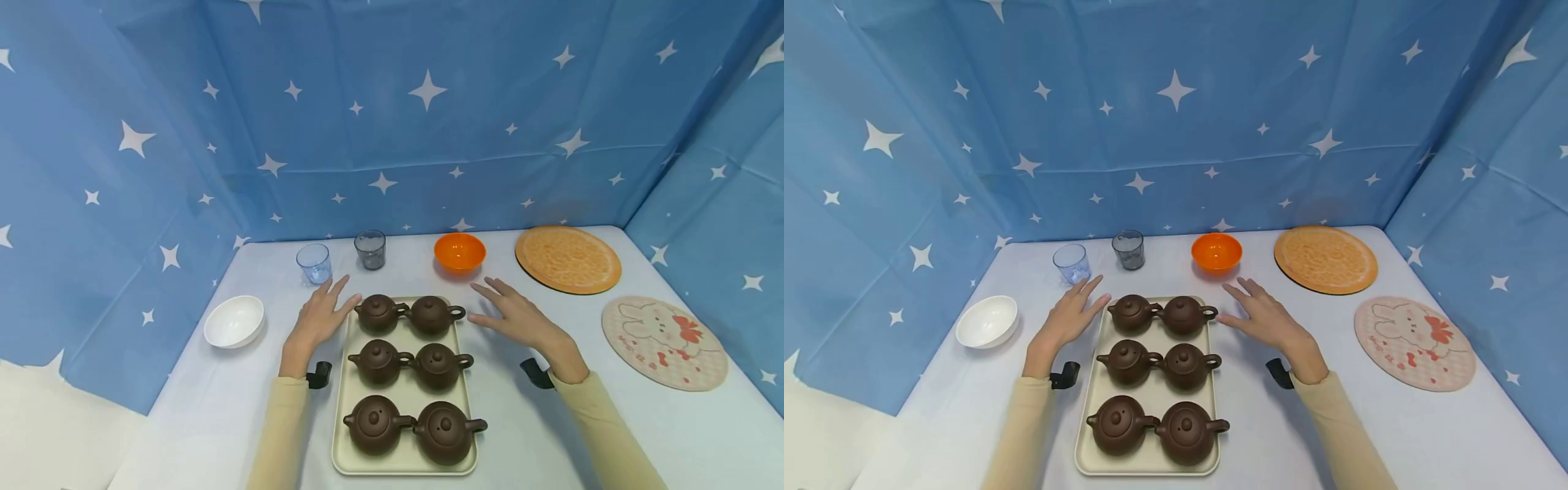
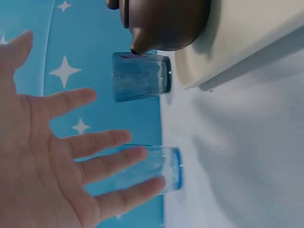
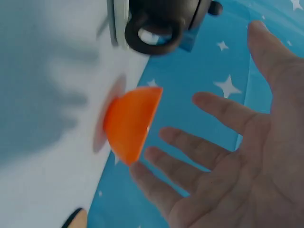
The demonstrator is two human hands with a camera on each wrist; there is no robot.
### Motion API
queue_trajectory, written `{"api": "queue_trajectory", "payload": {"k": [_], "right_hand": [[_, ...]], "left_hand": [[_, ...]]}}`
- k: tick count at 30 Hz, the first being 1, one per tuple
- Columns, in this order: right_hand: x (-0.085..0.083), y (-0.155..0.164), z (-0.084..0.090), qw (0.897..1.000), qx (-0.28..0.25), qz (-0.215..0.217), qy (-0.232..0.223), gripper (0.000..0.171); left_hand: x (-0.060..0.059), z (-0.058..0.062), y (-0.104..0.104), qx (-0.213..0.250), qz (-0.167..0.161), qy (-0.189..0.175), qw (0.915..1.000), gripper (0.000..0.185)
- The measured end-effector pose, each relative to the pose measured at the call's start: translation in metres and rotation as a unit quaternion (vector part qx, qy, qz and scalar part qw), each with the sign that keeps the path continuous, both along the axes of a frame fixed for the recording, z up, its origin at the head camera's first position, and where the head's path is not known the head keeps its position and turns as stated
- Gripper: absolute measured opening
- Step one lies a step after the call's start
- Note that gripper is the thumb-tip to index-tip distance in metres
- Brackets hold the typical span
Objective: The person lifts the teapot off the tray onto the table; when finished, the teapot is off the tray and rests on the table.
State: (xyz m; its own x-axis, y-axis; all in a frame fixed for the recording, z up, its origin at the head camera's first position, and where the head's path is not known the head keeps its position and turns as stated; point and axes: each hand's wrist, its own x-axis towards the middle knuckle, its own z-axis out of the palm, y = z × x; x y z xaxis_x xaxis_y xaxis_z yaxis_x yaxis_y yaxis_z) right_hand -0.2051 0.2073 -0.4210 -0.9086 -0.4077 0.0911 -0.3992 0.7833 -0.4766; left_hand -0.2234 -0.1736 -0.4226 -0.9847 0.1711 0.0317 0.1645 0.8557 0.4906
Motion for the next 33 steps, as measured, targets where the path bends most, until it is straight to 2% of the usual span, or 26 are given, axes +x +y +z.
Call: {"api": "queue_trajectory", "payload": {"k": [4,6,8,11,14,22,26,28,33], "right_hand": [[-0.004,-0.009,-0.003,0.999,-0.031,0.034,0.015,0.071],[-0.007,-0.012,-0.005,0.998,-0.046,0.046,0.021,0.071],[-0.011,-0.014,-0.008,0.996,-0.059,0.056,0.023,0.071],[-0.016,-0.017,-0.012,0.994,-0.082,0.067,0.013,0.070],[-0.021,-0.019,-0.017,0.993,-0.095,0.075,0.009,0.066],[-0.031,-0.026,-0.027,0.984,-0.145,0.103,-0.013,0.053],[-0.031,-0.030,-0.031,0.982,-0.153,0.108,-0.017,0.046],[-0.030,-0.032,-0.032,0.982,-0.154,0.105,-0.016,0.043],[-0.029,-0.035,-0.034,0.982,-0.162,0.095,-0.017,0.037]], "left_hand": [[-0.007,-0.004,-0.007,0.068,-0.007,-0.018,0.9975,0.064],[-0.010,-0.009,-0.010,0.116,-0.008,-0.031,0.9927,0.061],[-0.013,-0.013,-0.013,0.171,-0.008,-0.052,0.9839,0.059],[-0.016,-0.019,-0.018,0.249,-0.002,-0.095,0.9638,0.059],[-0.018,-0.023,-0.021,0.296,-0.003,-0.129,0.9465,0.063],[-0.020,-0.032,-0.025,0.354,-0.005,-0.173,0.9191,0.065],[-0.019,-0.036,-0.025,0.373,-0.008,-0.185,0.9091,0.065],[-0.016,-0.034,-0.024,0.377,-0.005,-0.187,0.9072,0.064],[-0.016,-0.039,-0.023,0.371,0.007,-0.179,0.9111,0.065]]}}
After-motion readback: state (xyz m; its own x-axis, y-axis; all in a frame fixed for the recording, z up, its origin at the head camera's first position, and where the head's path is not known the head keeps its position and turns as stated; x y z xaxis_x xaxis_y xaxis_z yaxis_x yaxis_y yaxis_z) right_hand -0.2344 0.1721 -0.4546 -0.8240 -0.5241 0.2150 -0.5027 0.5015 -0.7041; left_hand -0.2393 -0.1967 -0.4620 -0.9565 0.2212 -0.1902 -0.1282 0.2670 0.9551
